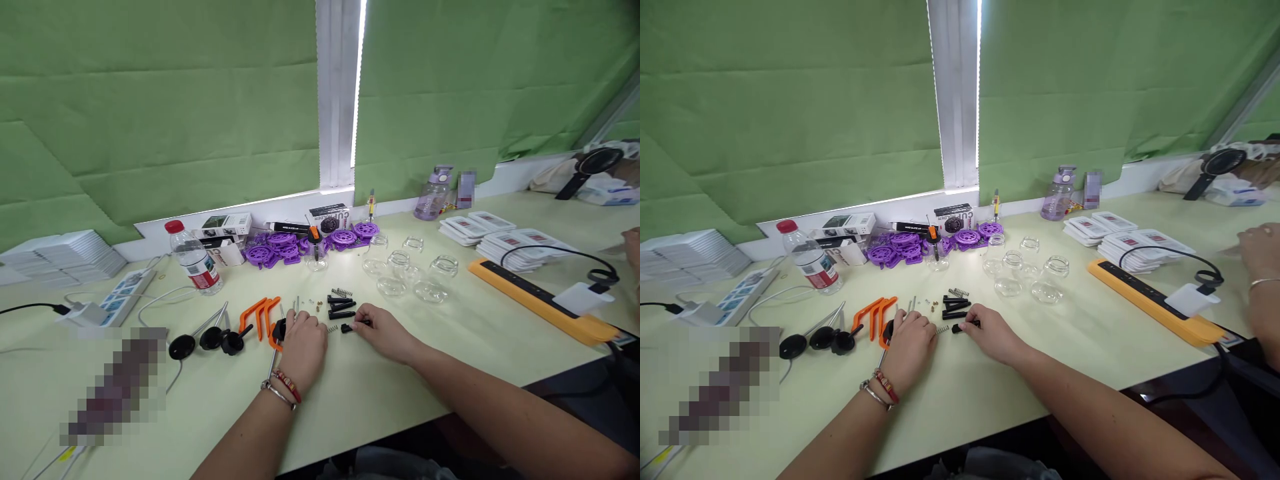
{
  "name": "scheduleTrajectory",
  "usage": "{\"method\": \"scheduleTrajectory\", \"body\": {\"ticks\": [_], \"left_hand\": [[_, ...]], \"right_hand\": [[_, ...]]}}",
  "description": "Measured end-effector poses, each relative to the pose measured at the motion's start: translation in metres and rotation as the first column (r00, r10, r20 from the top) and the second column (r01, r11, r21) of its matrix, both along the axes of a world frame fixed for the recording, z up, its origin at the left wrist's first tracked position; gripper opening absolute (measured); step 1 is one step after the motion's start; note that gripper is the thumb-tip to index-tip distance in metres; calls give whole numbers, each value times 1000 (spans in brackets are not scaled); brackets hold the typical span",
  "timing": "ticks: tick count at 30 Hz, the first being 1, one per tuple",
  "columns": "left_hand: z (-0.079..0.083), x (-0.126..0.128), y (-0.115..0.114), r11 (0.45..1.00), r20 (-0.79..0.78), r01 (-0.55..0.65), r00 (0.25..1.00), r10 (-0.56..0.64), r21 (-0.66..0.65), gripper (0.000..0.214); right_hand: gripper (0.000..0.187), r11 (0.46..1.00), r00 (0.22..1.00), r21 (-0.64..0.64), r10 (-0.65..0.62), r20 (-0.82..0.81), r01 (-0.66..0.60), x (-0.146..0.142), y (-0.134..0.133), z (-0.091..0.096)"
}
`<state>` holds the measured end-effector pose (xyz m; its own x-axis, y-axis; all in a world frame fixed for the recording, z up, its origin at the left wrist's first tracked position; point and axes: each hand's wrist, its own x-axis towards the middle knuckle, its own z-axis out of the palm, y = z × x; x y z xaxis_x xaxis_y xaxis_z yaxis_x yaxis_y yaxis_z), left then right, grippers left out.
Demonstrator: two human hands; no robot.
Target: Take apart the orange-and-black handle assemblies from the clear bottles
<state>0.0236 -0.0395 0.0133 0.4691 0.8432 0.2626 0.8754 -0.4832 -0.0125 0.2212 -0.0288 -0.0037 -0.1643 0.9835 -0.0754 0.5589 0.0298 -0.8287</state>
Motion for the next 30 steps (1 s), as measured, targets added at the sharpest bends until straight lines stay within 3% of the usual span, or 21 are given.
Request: {"method": "scheduleTrajectory", "body": {"ticks": [6,14,17,21,25,30], "left_hand": [[1,-7,6,1000,8,-31,999,31,-4,24],[0,-9,6,999,42,-40,998,41,-4,23],[-1,-10,7,999,78,-39,996,40,-17,22],[-1,-13,8,998,129,-17,991,24,-55,21],[-1,-15,10,998,188,-22,982,34,-66,20],[8,-14,7,991,274,-129,955,115,34,16]], "right_hand": [[15,980,939,152,71,337,-129,-7,4,0],[12,916,875,264,158,457,-303,-15,11,10],[14,860,836,319,198,511,-399,-23,12,18],[13,801,748,297,259,611,-520,-42,16,24],[9,829,773,253,294,563,-500,-54,27,26],[22,919,913,170,304,271,-357,-46,57,27]]}}
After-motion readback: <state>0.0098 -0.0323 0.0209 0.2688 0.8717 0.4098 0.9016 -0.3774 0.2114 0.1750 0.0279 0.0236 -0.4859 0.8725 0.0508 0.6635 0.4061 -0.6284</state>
